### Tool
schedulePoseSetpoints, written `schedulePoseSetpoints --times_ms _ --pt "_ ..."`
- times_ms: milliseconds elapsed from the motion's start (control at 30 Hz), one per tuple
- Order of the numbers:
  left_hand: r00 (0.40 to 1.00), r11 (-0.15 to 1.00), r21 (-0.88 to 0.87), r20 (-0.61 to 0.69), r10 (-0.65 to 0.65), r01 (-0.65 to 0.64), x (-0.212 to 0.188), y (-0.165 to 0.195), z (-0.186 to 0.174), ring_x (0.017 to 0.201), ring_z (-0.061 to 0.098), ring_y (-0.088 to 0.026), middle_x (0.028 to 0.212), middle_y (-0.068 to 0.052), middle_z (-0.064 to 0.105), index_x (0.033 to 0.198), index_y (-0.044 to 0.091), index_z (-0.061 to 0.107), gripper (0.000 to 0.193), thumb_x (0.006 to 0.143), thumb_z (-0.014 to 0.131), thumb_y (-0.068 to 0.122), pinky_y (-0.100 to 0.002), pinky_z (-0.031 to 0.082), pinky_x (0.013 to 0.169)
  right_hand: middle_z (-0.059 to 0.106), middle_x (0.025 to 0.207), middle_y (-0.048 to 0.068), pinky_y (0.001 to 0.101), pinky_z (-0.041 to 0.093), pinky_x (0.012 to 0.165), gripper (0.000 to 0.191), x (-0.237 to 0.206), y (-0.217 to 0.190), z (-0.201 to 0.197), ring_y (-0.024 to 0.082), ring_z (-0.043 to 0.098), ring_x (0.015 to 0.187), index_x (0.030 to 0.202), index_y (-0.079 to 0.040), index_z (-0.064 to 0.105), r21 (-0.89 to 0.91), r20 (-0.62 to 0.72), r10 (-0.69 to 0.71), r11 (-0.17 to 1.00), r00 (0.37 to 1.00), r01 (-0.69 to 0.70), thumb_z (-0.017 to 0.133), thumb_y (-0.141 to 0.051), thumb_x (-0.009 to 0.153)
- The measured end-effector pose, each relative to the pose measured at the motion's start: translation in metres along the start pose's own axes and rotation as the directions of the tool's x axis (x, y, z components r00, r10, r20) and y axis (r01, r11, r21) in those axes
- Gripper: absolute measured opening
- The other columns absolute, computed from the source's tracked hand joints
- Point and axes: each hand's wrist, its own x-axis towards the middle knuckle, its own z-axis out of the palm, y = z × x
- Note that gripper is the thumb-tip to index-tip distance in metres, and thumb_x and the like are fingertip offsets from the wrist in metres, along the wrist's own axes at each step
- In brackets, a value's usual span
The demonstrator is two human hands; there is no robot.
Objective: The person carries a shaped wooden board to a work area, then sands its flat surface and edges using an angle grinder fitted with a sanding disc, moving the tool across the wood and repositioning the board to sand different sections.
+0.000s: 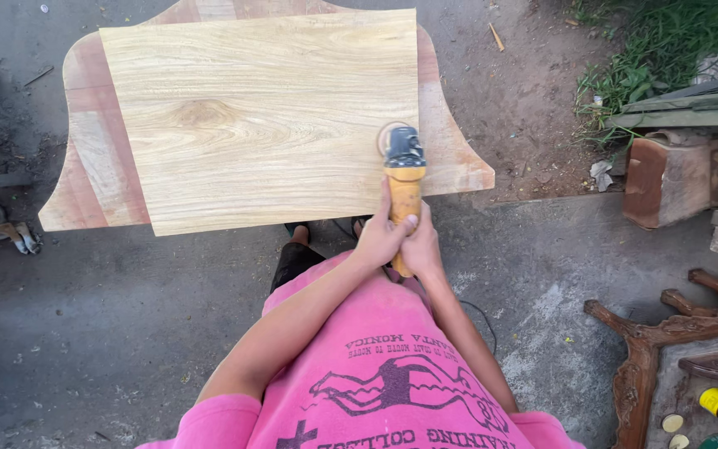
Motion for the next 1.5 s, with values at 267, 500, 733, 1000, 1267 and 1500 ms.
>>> schedulePoseSetpoints --times_ms 267,500,733,1000,1267,1500 --pt "0.992 0.976 0.188 -0.075 -0.098 0.111 -0.030 0.018 -0.034 0.091 0.076 -0.025 0.105 -0.022 0.076 0.164 0.008 -0.007 0.100 0.094 0.063 0.027 -0.032 0.057 0.085 0.073 0.117 0.023 0.0452 0.056 0.088 0.066 -0.020 -0.009 0.028 0.039 0.072 0.110 0.142 -0.010 0.048 -0.031 0.063 0.002 1.000 0.998 0.000 0.076 -0.030 0.086" --pt "0.955 0.978 -0.192 -0.296 0.026 -0.086 -0.066 0.012 -0.134 0.117 0.065 -0.022 0.138 -0.020 0.059 0.163 0.010 -0.014 0.099 0.098 0.061 0.020 -0.031 0.054 0.098 0.072 0.114 0.026 0.0460 0.056 0.087 0.078 -0.017 -0.066 0.124 0.043 0.070 0.108 0.148 -0.012 0.042 -0.114 0.299 -0.134 0.978 0.945 0.174 0.077 -0.037 0.083" --pt "0.871 0.978 -0.085 -0.475 0.128 -0.191 -0.097 0.012 -0.254 0.128 0.059 -0.023 0.151 -0.020 0.049 0.164 0.008 -0.015 0.098 0.103 0.061 0.017 -0.032 0.049 0.106 0.073 0.113 0.025 0.0479 0.055 0.089 0.078 -0.027 -0.144 0.230 0.043 0.070 0.108 0.149 -0.013 0.040 -0.124 0.507 -0.169 0.956 0.845 0.265 0.075 -0.037 0.084" --pt "0.914 0.980 -0.138 -0.397 0.080 -0.145 -0.092 0.025 -0.280 0.124 0.062 -0.023 0.147 -0.020 0.053 0.164 0.006 -0.012 0.097 0.102 0.062 0.019 -0.031 0.052 0.103 0.074 0.107 0.024 0.0455 0.056 0.086 0.074 -0.028 -0.158 0.248 0.042 0.073 0.102 0.146 -0.012 0.041 -0.092 0.424 -0.147 0.975 0.894 0.204 0.075 -0.033 0.084" --pt "0.953 0.952 0.103 -0.120 -0.277 0.290 -0.063 0.063 -0.224 0.095 0.069 -0.024 0.117 -0.025 0.072 0.168 0.013 -0.009 0.102 0.095 0.062 0.024 -0.029 0.054 0.087 0.072 0.119 0.022 0.0419 0.056 0.090 0.066 -0.031 -0.116 0.192 0.034 0.073 0.108 0.140 -0.008 0.045 0.051 0.152 -0.122 0.992 0.981 0.116 0.076 -0.028 0.085" --pt "0.986 0.985 -0.149 -0.153 0.063 -0.086 -0.055 0.056 -0.261 0.123 0.062 -0.022 0.146 -0.019 0.052 0.161 0.008 -0.017 0.100 0.099 0.060 0.016 -0.031 0.051 0.103 0.071 0.119 0.023 0.0428 0.055 0.092 0.074 -0.017 -0.148 0.220 0.035 0.071 0.111 0.146 -0.010 0.042 -0.057 0.227 -0.071 0.995 0.971 0.087 0.076 -0.030 0.084"
